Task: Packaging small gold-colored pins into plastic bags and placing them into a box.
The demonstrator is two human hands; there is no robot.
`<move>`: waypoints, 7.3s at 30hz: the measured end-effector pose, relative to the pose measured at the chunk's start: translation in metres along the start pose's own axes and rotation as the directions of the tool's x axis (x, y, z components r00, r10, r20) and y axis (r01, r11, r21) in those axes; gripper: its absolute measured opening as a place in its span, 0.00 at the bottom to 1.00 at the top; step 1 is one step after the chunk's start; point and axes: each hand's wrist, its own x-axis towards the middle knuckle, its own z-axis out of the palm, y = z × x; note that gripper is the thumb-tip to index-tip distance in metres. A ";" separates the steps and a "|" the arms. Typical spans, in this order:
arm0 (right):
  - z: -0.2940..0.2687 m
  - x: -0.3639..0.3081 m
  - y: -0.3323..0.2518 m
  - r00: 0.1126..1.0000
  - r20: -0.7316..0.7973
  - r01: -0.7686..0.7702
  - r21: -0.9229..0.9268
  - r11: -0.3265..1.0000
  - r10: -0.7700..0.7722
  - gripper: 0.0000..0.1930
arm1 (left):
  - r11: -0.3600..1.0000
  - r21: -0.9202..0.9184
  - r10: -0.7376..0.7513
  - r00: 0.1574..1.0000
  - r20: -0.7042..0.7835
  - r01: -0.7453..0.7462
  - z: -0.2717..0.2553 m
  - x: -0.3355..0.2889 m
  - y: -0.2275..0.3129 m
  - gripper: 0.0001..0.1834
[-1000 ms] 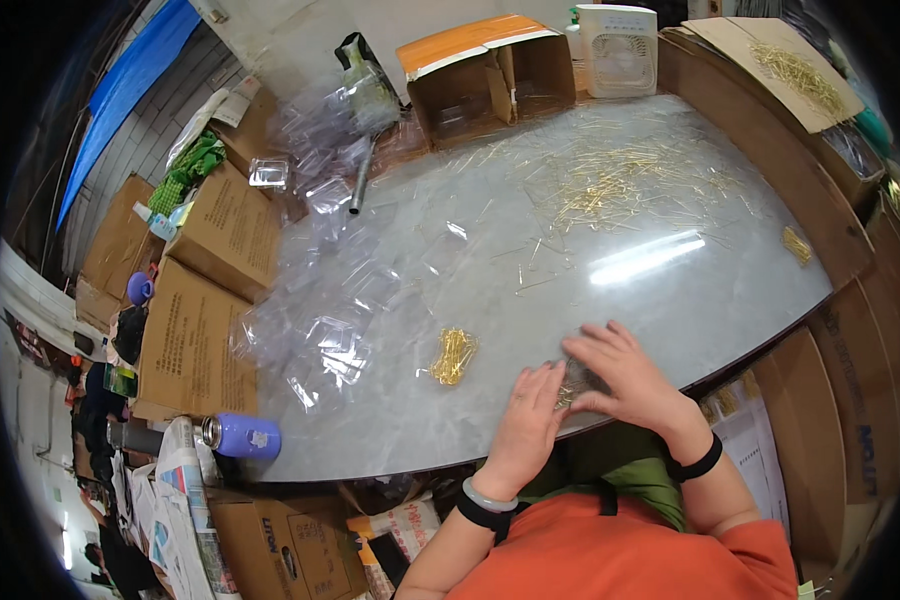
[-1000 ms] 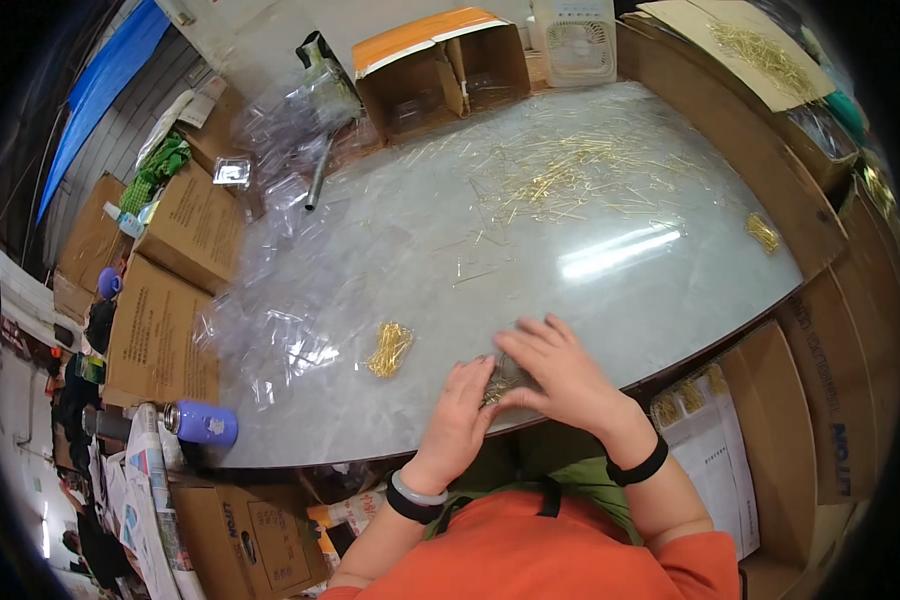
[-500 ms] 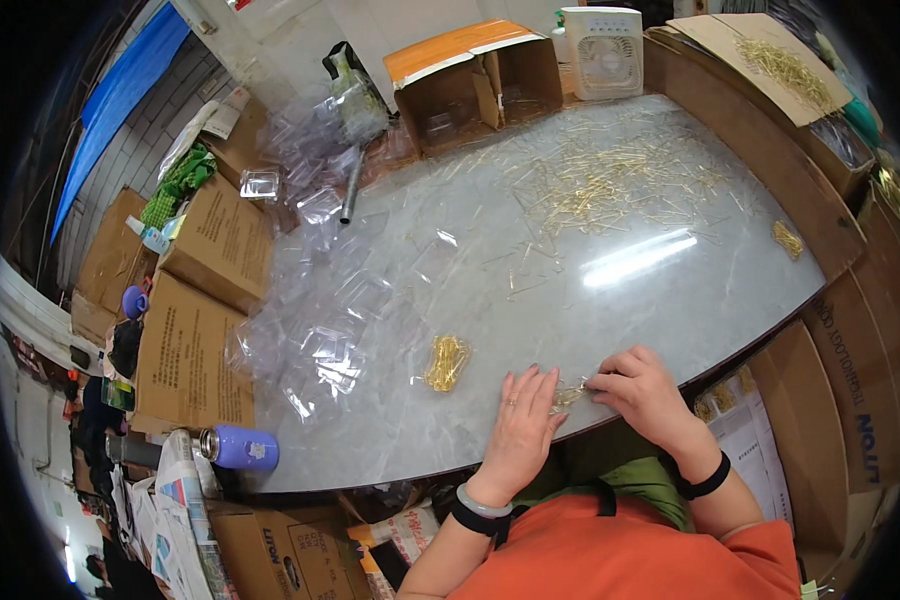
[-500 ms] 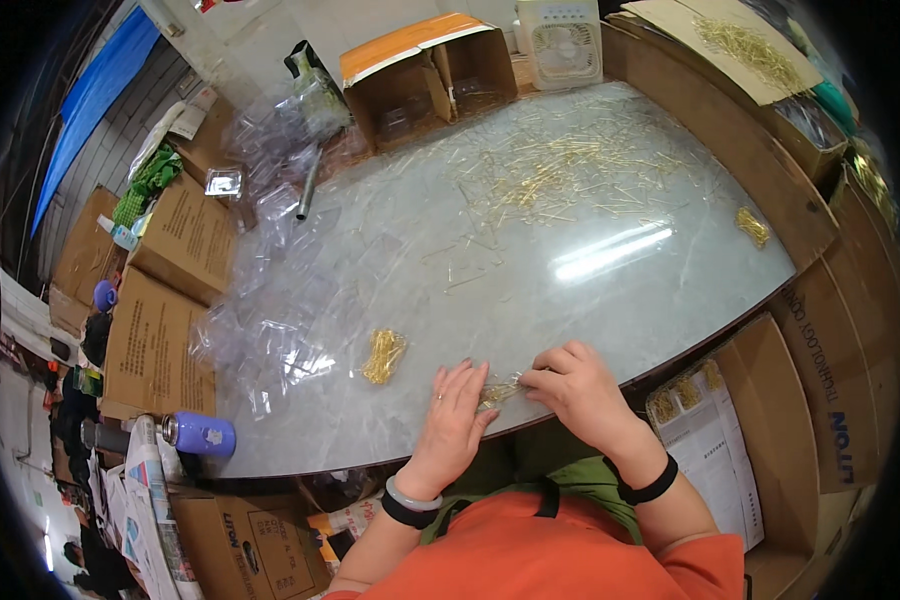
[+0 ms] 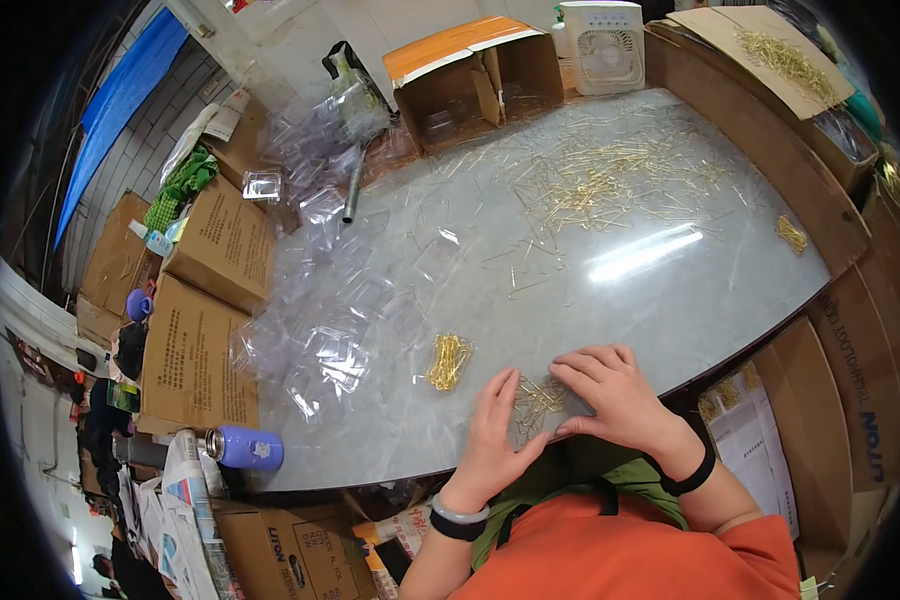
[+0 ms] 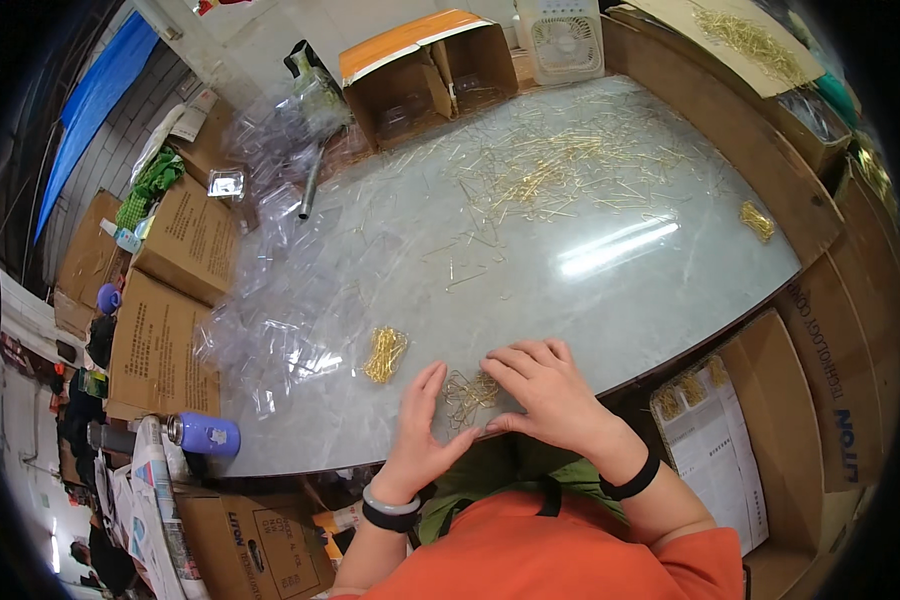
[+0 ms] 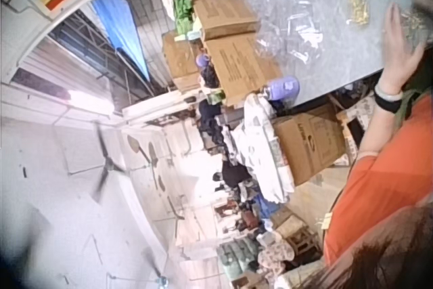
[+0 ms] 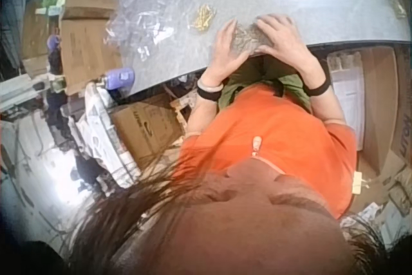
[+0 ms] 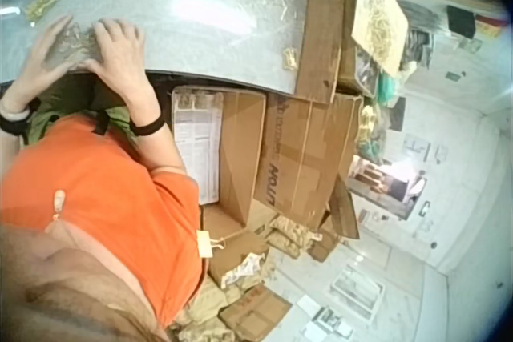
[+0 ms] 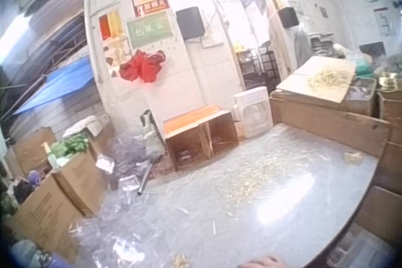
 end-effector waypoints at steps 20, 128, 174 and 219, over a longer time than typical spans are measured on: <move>0.024 -0.003 0.003 0.997 0.065 -0.055 0.287 0.956 0.038 0.31 | 0.989 0.128 -0.060 0.996 -0.071 0.069 0.007 0.002 0.005 0.26; 0.037 -0.051 -0.008 0.931 -0.167 0.294 -0.184 0.938 -0.325 0.16 | 0.939 0.271 0.226 0.974 -0.023 -0.211 0.012 -0.028 -0.006 0.21; 0.049 0.022 -0.030 0.937 -0.348 0.028 0.180 0.983 0.037 0.11 | 0.983 0.179 0.012 0.983 0.182 -0.045 -0.027 -0.029 -0.018 0.28; 0.035 -0.004 -0.046 0.988 0.115 -0.113 0.116 0.987 0.099 0.33 | 0.980 0.161 0.102 0.990 0.095 -0.116 -0.005 -0.024 -0.026 0.36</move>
